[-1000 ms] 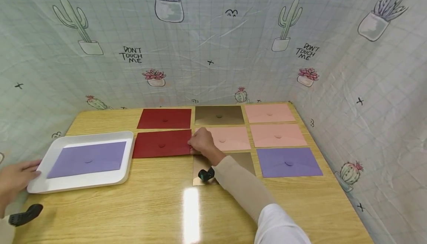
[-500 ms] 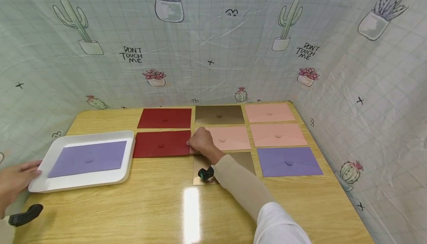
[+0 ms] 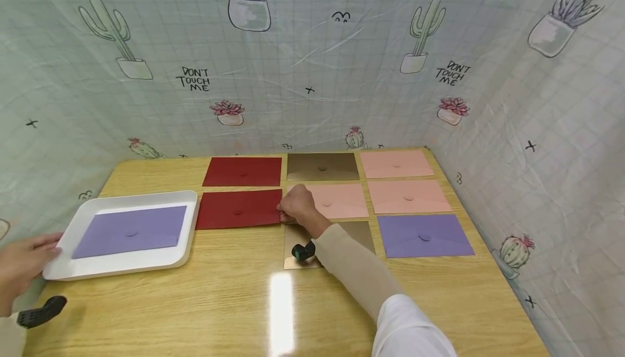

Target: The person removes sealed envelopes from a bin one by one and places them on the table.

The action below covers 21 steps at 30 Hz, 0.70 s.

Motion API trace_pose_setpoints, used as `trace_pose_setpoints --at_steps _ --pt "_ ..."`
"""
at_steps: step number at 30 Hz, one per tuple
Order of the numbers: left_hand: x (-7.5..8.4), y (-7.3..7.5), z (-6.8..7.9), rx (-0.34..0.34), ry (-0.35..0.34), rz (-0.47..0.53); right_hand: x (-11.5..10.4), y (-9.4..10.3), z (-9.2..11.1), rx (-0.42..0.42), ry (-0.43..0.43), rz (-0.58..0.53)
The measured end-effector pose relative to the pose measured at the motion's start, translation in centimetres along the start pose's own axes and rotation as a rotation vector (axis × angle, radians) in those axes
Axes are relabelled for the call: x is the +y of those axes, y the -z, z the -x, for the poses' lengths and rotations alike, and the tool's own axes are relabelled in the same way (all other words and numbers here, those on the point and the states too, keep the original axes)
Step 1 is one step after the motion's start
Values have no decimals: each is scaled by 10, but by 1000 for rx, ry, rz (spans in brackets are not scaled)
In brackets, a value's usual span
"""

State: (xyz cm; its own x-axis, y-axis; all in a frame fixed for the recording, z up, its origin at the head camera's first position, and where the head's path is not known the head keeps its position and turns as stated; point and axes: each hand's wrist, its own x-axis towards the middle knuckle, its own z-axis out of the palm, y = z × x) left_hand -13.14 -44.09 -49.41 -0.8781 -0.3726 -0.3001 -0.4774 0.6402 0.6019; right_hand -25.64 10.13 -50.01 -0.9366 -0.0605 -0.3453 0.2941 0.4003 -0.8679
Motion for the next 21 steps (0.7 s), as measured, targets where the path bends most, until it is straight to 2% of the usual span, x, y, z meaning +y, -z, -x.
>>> trace_pose_setpoints --at_steps 5,10,14,17,18,21 --pt "6 2 7 37 4 -10 -1 3 -2 -6 5 1" --pt "3 1 5 49 23 -13 -1 4 -4 -28 17 28" --pt "-2 0 1 54 26 -17 1 5 -3 20 121 217" --pt "-4 1 0 65 12 -33 -2 5 0 79 253 365" --pt "-5 2 0 64 3 -34 -5 4 2 82 286 372" --pt "-5 4 1 64 -19 -40 -18 -5 10 12 296 241"
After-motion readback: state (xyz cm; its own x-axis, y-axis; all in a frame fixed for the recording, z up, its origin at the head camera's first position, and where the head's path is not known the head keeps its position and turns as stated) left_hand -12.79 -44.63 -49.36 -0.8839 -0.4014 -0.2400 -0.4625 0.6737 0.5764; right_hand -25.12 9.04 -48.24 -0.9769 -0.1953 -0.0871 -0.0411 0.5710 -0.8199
